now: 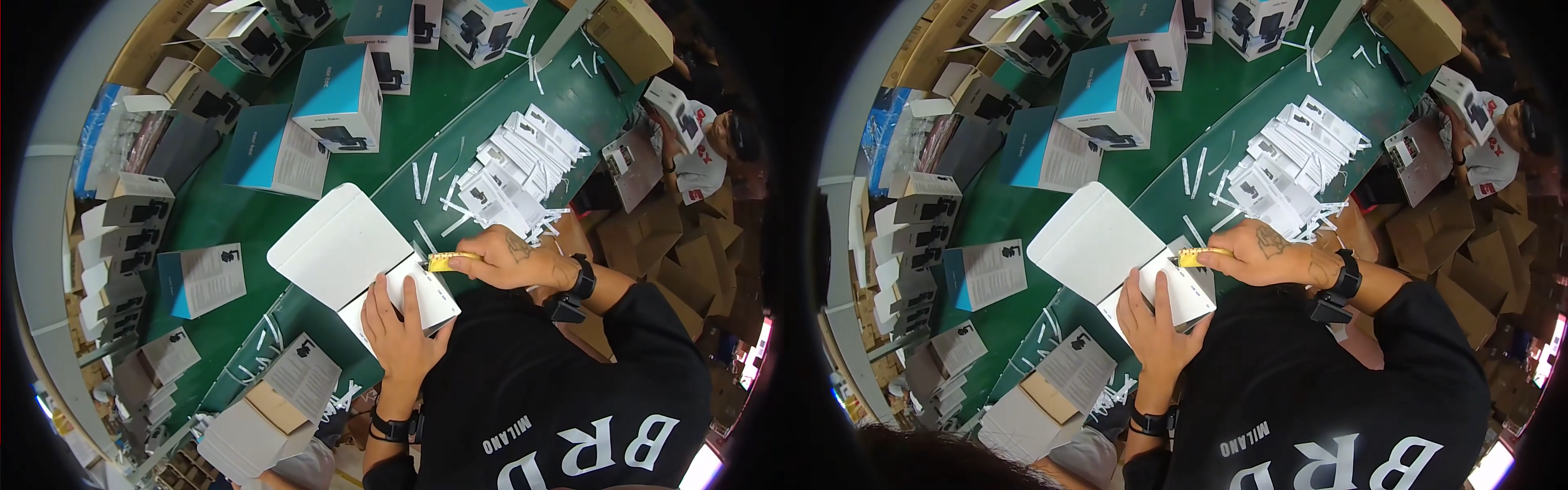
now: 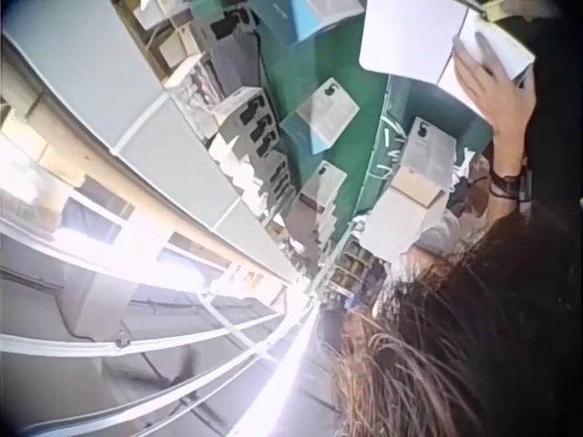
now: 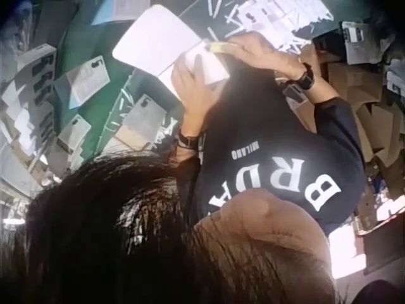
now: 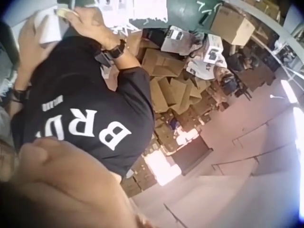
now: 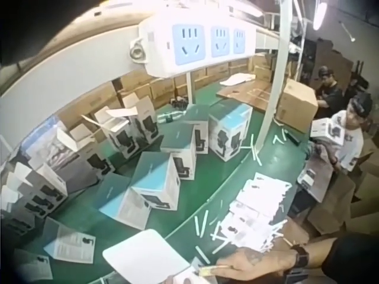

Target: The person opens a white box, inserts a manual and a small white box, and applies tape to the seams using a yellow dispenser. They then pick up a blue box, apply tape to its edges, and place it into a larger white box.

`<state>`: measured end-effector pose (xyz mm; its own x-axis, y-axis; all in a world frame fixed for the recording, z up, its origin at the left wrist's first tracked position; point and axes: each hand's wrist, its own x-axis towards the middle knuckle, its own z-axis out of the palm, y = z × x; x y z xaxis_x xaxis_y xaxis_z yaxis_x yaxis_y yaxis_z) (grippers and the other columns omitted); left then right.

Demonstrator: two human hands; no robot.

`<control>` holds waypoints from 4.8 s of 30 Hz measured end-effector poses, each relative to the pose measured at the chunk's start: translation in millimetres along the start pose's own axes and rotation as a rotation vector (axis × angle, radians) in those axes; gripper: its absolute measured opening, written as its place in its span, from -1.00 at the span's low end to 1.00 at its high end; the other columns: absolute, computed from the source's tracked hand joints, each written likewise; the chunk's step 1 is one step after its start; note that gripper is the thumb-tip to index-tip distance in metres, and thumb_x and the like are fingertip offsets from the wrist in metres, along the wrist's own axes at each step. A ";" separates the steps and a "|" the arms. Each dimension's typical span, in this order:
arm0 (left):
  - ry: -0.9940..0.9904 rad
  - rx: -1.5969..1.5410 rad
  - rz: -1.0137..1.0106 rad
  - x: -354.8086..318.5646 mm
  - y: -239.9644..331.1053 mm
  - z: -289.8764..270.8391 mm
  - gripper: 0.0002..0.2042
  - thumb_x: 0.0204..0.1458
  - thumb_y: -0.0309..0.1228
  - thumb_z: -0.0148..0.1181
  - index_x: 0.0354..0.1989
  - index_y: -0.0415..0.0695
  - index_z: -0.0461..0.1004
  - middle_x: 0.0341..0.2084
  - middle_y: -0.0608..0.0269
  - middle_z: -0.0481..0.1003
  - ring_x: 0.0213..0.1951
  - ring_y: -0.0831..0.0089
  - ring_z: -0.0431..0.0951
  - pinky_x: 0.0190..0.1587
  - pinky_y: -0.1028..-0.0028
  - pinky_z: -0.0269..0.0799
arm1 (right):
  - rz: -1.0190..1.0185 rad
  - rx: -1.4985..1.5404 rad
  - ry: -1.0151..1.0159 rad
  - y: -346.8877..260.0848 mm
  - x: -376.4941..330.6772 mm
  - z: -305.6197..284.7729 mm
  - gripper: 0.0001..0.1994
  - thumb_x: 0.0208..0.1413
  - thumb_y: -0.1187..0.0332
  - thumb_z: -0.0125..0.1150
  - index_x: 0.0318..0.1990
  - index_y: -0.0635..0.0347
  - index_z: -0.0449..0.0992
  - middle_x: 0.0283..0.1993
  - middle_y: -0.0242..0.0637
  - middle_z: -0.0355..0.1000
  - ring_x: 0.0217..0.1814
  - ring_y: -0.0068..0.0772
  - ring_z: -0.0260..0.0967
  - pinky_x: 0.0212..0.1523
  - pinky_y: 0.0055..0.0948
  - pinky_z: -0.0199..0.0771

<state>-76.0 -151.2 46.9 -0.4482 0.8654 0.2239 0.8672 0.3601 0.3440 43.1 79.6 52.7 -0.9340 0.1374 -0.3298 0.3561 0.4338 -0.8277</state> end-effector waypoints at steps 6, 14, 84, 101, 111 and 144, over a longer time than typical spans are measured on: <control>-0.001 -0.035 -0.013 3.4 0.0 -1.5 -0.12 -0.15 0.06 0.50 0.36 -0.12 0.36 0.31 -0.27 0.26 0.24 -0.26 0.31 0.26 -0.15 0.24 | -0.163 0.008 0.197 -3.1 10.3 -2.5 -0.75 0.37 0.21 0.17 -0.07 0.20 0.62 -0.31 -0.13 0.56 -0.38 -0.13 0.55 -0.32 -0.24 0.52; 0.021 -0.035 -0.006 4.1 -2.9 2.7 -0.15 -0.16 0.06 0.50 0.32 -0.12 0.40 0.30 -0.25 0.26 0.23 -0.25 0.31 0.27 -0.17 0.23 | -0.395 -0.236 0.404 4.5 20.6 -1.0 -0.79 0.29 0.29 0.28 -0.03 0.18 0.64 -0.26 -0.21 0.49 -0.37 -0.20 0.53 -0.36 -0.30 0.54; 0.155 -0.038 0.323 -45.3 -29.0 7.7 -0.52 0.10 -0.20 0.34 -0.03 -0.45 0.57 -0.06 -0.32 0.57 0.07 -0.27 0.56 0.29 -0.09 0.41 | -0.366 -0.265 0.272 -98.4 69.7 90.7 -0.84 0.17 0.39 0.32 -0.14 0.23 0.59 -0.21 -0.16 0.55 -0.28 -0.07 0.59 -0.26 -0.30 0.60; 0.325 -0.160 0.492 -54.0 -41.0 14.3 -0.82 0.08 -0.46 0.23 -0.27 -0.35 0.63 -0.29 -0.15 0.62 -0.11 -0.05 0.66 0.16 -0.02 0.54 | -0.367 -0.320 0.342 -89.9 63.3 114.7 -0.83 0.20 0.31 0.31 -0.16 0.19 0.56 -0.15 -0.21 0.51 -0.38 -0.06 0.55 -0.38 -0.23 0.57; 0.290 -0.141 0.487 -66.8 -43.2 16.5 -0.83 0.05 -0.47 0.22 -0.27 -0.30 0.64 -0.32 -0.05 0.62 -0.20 0.05 0.65 0.10 0.05 0.57 | -0.424 -0.367 0.199 -98.3 62.6 121.8 -0.72 0.20 0.18 0.33 -0.06 0.15 0.56 -0.12 -0.24 0.54 -0.34 -0.08 0.59 -0.34 -0.22 0.59; 0.266 -0.162 0.258 -54.1 2.4 -16.0 -0.74 0.00 -0.33 0.44 -0.21 -0.24 0.65 -0.19 0.06 0.66 -0.01 0.14 0.67 0.09 0.17 0.56 | -0.300 -0.404 0.992 -67.1 30.1 8.7 -0.80 0.17 0.35 0.36 -0.13 0.24 0.56 -0.40 -0.14 0.57 -0.47 -0.28 0.59 -0.44 -0.38 0.53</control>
<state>-53.1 -202.8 50.2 -0.2795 0.7923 0.5423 0.9224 0.0649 0.3807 -8.7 46.8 94.4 -0.6540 0.5512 0.5180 0.2448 0.8022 -0.5446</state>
